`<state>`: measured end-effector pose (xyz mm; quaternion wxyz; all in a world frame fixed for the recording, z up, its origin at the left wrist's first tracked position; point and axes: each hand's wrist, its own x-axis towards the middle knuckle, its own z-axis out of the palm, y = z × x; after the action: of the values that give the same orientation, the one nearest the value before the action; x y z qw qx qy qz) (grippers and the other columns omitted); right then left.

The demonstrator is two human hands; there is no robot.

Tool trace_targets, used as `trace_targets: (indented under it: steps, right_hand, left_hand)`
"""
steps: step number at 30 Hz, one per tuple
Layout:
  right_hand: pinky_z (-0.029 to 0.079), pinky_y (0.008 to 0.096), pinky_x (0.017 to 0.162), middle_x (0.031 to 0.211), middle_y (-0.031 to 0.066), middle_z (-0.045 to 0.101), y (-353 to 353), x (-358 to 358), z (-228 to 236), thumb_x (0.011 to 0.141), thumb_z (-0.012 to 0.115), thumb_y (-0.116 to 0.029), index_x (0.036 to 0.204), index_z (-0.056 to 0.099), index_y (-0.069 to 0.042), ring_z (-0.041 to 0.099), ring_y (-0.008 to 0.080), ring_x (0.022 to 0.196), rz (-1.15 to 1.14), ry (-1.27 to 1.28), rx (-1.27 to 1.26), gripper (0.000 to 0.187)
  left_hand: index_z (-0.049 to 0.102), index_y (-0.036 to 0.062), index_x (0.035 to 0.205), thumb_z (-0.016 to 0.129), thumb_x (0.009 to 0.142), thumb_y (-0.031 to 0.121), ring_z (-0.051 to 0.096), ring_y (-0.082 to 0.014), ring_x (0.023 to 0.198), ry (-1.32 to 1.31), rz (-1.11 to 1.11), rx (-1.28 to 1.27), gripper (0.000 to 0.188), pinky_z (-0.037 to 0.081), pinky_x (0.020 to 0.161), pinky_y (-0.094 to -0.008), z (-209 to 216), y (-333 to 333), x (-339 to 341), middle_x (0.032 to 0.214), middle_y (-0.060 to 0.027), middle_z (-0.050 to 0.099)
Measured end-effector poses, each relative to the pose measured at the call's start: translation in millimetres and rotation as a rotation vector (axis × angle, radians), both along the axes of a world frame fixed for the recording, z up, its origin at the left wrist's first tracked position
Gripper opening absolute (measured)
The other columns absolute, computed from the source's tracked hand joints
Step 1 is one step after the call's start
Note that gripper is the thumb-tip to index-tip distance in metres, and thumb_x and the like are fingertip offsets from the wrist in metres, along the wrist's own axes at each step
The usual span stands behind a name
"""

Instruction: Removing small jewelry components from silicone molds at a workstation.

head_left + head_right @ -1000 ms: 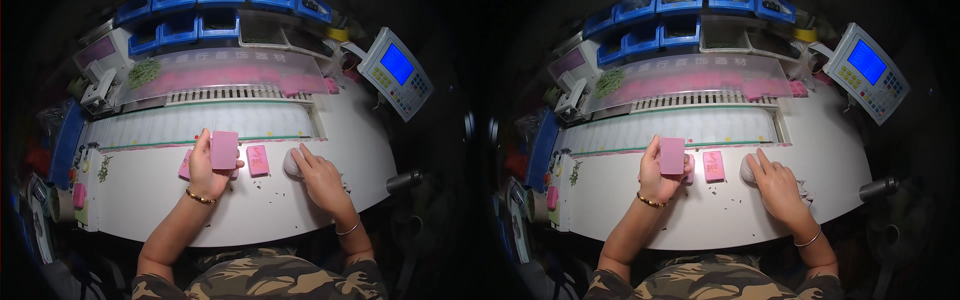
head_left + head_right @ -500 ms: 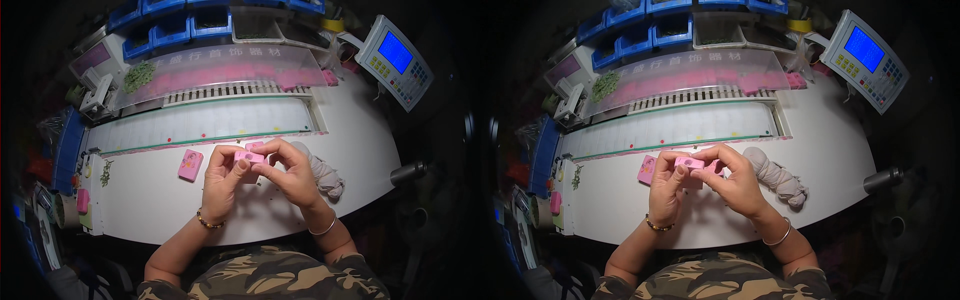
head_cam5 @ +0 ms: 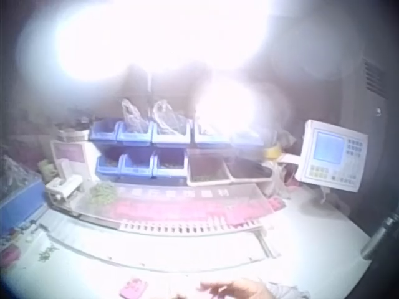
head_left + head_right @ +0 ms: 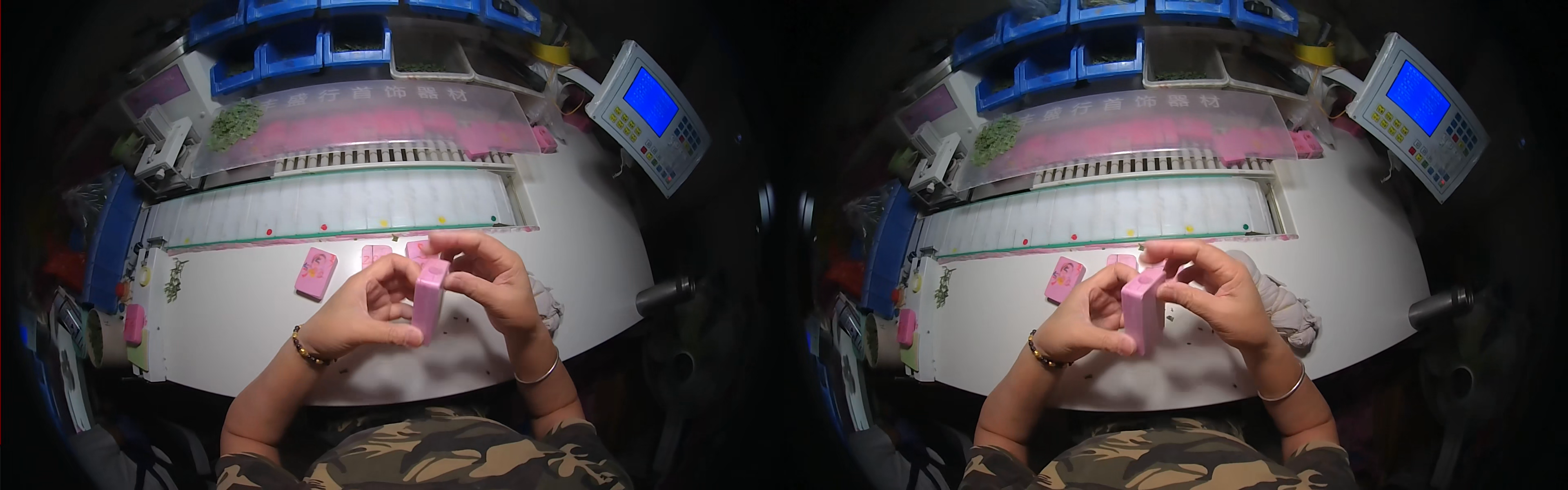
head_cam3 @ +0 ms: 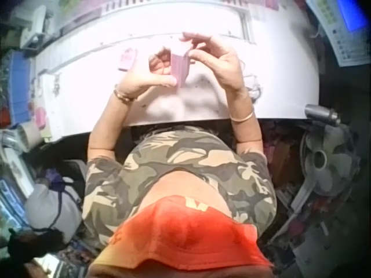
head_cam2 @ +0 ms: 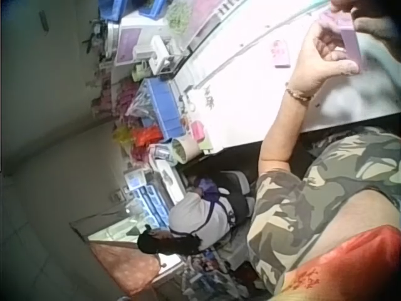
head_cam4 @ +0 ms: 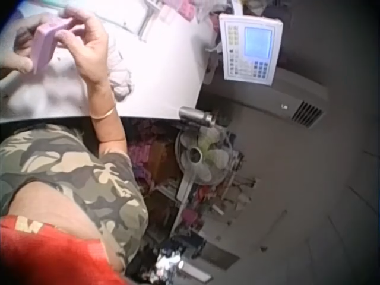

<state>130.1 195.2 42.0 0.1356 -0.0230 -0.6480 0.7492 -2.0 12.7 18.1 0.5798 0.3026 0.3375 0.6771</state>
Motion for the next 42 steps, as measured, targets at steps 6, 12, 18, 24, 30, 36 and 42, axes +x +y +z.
trace_targets:
  steps: [6, 12, 18, 24, 30, 36, 42]
  right_hand:
    - [0.047, 0.0257, 0.080, 0.130, 0.0085, 0.061, 3, -1, 1, 0.075, 0.081, -0.004, 0.137, 0.053, -0.005, 0.058, 0.0139, 0.103, -0.170, 0.125, 0.355, 0.067]
    - [0.048, 0.0270, 0.080, 0.130, 0.0091, 0.058, -5, 6, 2, 0.076, 0.082, -0.006, 0.133, 0.054, -0.006, 0.060, 0.0165, 0.104, -0.129, 0.207, 0.523, 0.063]
    - [0.051, 0.0291, 0.086, 0.125, 0.0104, 0.057, -14, 1, 0, 0.076, 0.081, -0.005, 0.131, 0.053, -0.005, 0.060, 0.0194, 0.107, -0.126, 0.221, 0.652, 0.063]
    - [0.051, 0.0286, 0.085, 0.134, 0.0114, 0.055, -10, 5, -10, 0.080, 0.078, -0.003, 0.142, 0.046, -0.002, 0.059, 0.0176, 0.110, -0.114, 0.050, 0.437, 0.070]
    - [0.052, 0.0237, 0.080, 0.137, 0.0131, 0.053, 16, 15, 6, 0.082, 0.074, 0.002, 0.144, 0.043, 0.000, 0.058, 0.0152, 0.110, -0.324, 0.013, 0.319, 0.070]
    - [0.054, 0.0249, 0.084, 0.137, 0.0133, 0.052, 50, 32, 18, 0.084, 0.068, 0.008, 0.142, 0.045, 0.001, 0.057, 0.0146, 0.108, -0.479, -0.001, 0.281, 0.062]
    - [0.053, 0.0261, 0.088, 0.135, 0.0127, 0.053, 76, 48, 30, 0.086, 0.068, 0.006, 0.139, 0.048, 0.003, 0.058, 0.0145, 0.106, -0.589, -0.011, 0.336, 0.057]
  left_hand:
    - [0.047, 0.0094, 0.111, 0.081, 0.074, -0.005, 0.053, -0.0143, 0.116, 0.394, 0.384, 0.060, 0.052, 0.050, 0.100, -0.0348, -6, 6, -1, 0.120, -0.0054, 0.050]
    - [0.047, 0.0092, 0.111, 0.079, 0.077, -0.005, 0.056, -0.0150, 0.113, 0.578, 0.549, 0.181, 0.048, 0.048, 0.103, -0.0356, -10, 14, 4, 0.121, -0.0073, 0.051]
    - [0.049, 0.0072, 0.111, 0.077, 0.075, -0.007, 0.056, -0.0164, 0.113, 0.709, 0.563, 0.191, 0.048, 0.047, 0.103, -0.0347, -12, 14, 10, 0.119, -0.0078, 0.051]
    - [0.052, 0.0044, 0.109, 0.079, 0.072, 0.010, 0.058, -0.0174, 0.098, 1.040, 0.575, 0.049, 0.046, 0.050, 0.083, -0.0324, -8, 12, 5, 0.108, -0.0072, 0.055]
    - [0.057, 0.0018, 0.102, 0.080, 0.072, 0.020, 0.057, -0.0167, 0.086, 1.186, 0.803, -0.358, 0.042, 0.049, 0.082, -0.0301, -22, 20, -61, 0.101, -0.0076, 0.057]
    - [0.059, 0.0004, 0.102, 0.079, 0.075, 0.030, 0.060, -0.0358, 0.098, 1.527, 0.941, -0.696, 0.045, 0.051, 0.087, -0.0426, -52, 19, -128, 0.108, -0.0184, 0.058]
    - [0.060, -0.0009, 0.105, 0.079, 0.078, 0.034, 0.059, -0.0340, 0.102, 1.599, 0.986, -0.807, 0.048, 0.049, 0.090, -0.0409, -48, 14, -134, 0.109, -0.0172, 0.058]
